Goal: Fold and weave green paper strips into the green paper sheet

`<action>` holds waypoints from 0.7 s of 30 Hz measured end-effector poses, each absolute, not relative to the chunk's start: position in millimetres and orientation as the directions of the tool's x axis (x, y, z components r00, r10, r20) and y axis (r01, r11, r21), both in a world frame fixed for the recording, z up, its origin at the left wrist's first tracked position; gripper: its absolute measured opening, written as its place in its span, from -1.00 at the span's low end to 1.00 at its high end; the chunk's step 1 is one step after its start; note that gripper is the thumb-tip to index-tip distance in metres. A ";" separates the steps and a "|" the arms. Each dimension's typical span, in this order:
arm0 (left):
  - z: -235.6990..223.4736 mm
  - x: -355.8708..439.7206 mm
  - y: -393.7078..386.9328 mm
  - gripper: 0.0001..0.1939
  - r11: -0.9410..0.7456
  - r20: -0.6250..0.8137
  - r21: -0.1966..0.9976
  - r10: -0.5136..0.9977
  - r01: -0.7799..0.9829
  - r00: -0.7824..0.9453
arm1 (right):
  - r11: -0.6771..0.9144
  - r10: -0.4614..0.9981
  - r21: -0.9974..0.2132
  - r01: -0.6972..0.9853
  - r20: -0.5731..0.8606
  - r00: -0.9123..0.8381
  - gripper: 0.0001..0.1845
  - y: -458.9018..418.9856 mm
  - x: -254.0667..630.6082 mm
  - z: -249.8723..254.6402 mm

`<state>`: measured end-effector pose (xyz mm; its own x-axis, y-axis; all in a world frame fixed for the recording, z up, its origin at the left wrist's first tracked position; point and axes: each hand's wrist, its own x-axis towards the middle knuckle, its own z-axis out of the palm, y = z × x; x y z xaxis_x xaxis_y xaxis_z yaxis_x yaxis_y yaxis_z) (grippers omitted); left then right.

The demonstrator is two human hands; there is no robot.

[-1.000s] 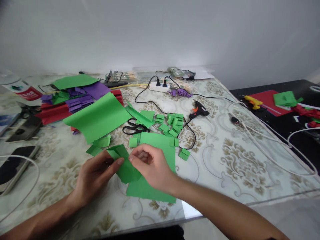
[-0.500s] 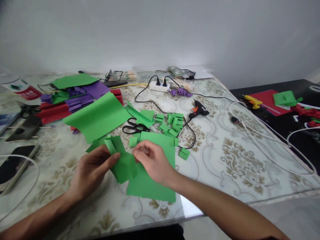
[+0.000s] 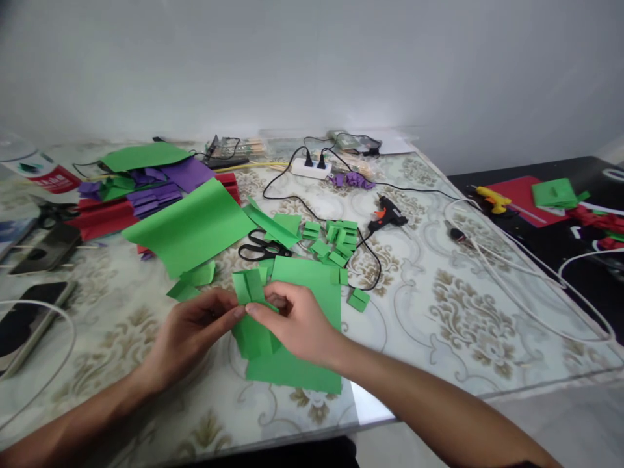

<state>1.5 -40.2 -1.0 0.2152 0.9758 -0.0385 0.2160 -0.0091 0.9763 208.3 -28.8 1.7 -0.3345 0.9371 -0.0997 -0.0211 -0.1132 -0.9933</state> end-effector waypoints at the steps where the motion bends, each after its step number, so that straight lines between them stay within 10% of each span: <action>1: -1.1 1.8 -40.4 -0.75 -0.010 -0.040 0.975 0.975 0.222 0.219 | -0.093 0.938 -0.996 -0.004 -0.086 -0.337 -0.52 -29.4 208.3 1.2; 21: -1.7 -5.9 -37.7 -0.71 -0.096 -0.011 0.935 0.955 0.342 0.297 | 0.100 0.972 -0.984 0.149 0.064 -0.225 -0.61 -35.9 206.6 -2.3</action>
